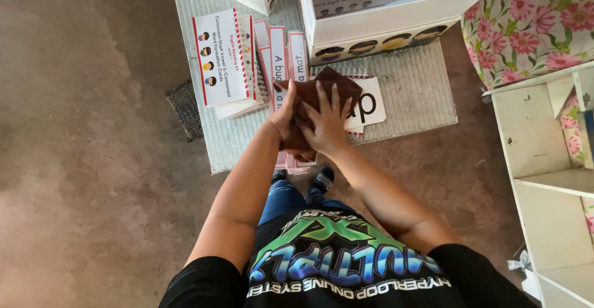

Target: The person sorts through a stack of educational flashcards on a table, picking them up and placing them into a white box. They then use a brown cloth to wipe the surface of the table and the cards before continuing to organize the remaining items.

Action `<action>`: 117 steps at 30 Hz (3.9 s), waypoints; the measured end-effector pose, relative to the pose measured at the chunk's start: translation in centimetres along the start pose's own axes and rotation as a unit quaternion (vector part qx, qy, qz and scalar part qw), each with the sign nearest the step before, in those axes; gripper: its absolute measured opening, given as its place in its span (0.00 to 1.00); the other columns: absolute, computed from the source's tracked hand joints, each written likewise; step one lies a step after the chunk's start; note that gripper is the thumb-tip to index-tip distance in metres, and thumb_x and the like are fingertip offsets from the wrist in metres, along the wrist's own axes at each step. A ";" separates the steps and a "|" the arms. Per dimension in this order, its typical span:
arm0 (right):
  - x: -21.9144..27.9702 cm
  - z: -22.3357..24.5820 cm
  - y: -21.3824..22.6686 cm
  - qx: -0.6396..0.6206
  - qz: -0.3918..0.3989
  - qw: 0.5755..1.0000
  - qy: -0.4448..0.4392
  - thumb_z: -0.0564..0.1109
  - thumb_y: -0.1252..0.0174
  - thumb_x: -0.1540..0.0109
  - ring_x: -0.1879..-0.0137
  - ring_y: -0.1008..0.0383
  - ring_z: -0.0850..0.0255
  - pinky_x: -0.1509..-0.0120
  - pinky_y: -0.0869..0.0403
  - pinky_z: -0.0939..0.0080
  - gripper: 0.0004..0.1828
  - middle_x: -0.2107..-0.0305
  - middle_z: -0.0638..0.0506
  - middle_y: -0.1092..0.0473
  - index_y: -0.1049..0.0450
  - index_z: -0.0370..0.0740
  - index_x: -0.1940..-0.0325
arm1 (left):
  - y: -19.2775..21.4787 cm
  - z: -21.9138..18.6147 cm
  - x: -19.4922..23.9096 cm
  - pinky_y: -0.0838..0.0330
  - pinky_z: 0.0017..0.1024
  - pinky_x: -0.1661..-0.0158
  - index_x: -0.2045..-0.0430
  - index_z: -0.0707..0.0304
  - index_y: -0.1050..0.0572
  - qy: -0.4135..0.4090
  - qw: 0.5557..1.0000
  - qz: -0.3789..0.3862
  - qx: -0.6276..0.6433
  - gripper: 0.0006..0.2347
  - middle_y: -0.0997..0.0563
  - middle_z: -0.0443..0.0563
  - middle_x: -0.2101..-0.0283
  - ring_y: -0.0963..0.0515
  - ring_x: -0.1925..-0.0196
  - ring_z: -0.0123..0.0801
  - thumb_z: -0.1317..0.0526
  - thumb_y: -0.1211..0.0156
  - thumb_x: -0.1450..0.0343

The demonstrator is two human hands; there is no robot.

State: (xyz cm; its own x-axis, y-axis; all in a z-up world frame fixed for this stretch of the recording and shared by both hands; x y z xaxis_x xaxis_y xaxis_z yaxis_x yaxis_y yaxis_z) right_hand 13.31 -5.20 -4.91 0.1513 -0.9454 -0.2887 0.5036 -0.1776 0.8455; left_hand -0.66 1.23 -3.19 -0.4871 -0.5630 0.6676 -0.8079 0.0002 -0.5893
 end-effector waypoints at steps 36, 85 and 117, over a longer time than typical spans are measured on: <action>0.9 -11.7 20.7 -0.432 -0.066 0.898 -0.059 0.73 0.44 0.36 0.19 0.59 0.28 0.22 0.48 0.21 0.53 0.25 0.26 0.63 0.62 0.47 0.20 | -4.6 -3.6 6.3 0.21 0.26 0.59 0.52 0.70 0.22 -0.274 0.899 0.135 -0.315 0.11 0.16 0.52 0.59 0.19 0.61 0.29 0.64 0.39 0.26; -15.9 3.4 22.2 -0.031 -0.247 0.968 0.035 0.26 0.47 0.34 0.37 0.36 0.42 0.30 0.32 0.41 0.25 0.36 0.35 0.48 0.36 0.33 0.33 | -14.1 -23.3 2.8 0.32 0.21 0.58 0.68 0.60 0.24 -0.568 0.777 -0.089 -0.258 0.06 0.20 0.42 0.65 0.29 0.62 0.23 0.62 0.48 0.26; -17.2 -5.7 25.6 0.225 -0.153 0.955 0.121 0.54 0.38 0.33 0.61 0.22 0.59 0.57 0.23 0.61 0.11 0.67 0.59 0.31 0.23 0.57 0.46 | -14.8 -23.1 2.3 0.36 0.21 0.62 0.74 0.56 0.23 -0.523 0.802 -0.061 -0.282 0.12 0.17 0.46 0.70 0.26 0.68 0.21 0.50 0.36 0.26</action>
State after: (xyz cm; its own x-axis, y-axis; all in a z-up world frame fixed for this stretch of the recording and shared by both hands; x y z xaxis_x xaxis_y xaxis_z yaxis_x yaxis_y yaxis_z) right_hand 28.45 8.09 19.12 0.2741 -0.7494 -0.6027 0.1477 -0.5864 0.7964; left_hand 2.49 19.06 17.58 -0.0867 -0.9724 -0.2168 -0.9936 0.1001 -0.0516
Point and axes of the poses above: each hand's wrist, its own x-axis away from the middle knuckle, its own y-axis out of the back of the hand, z = x × y, the point moved 1 cm from there along -x, towards the middle knuckle
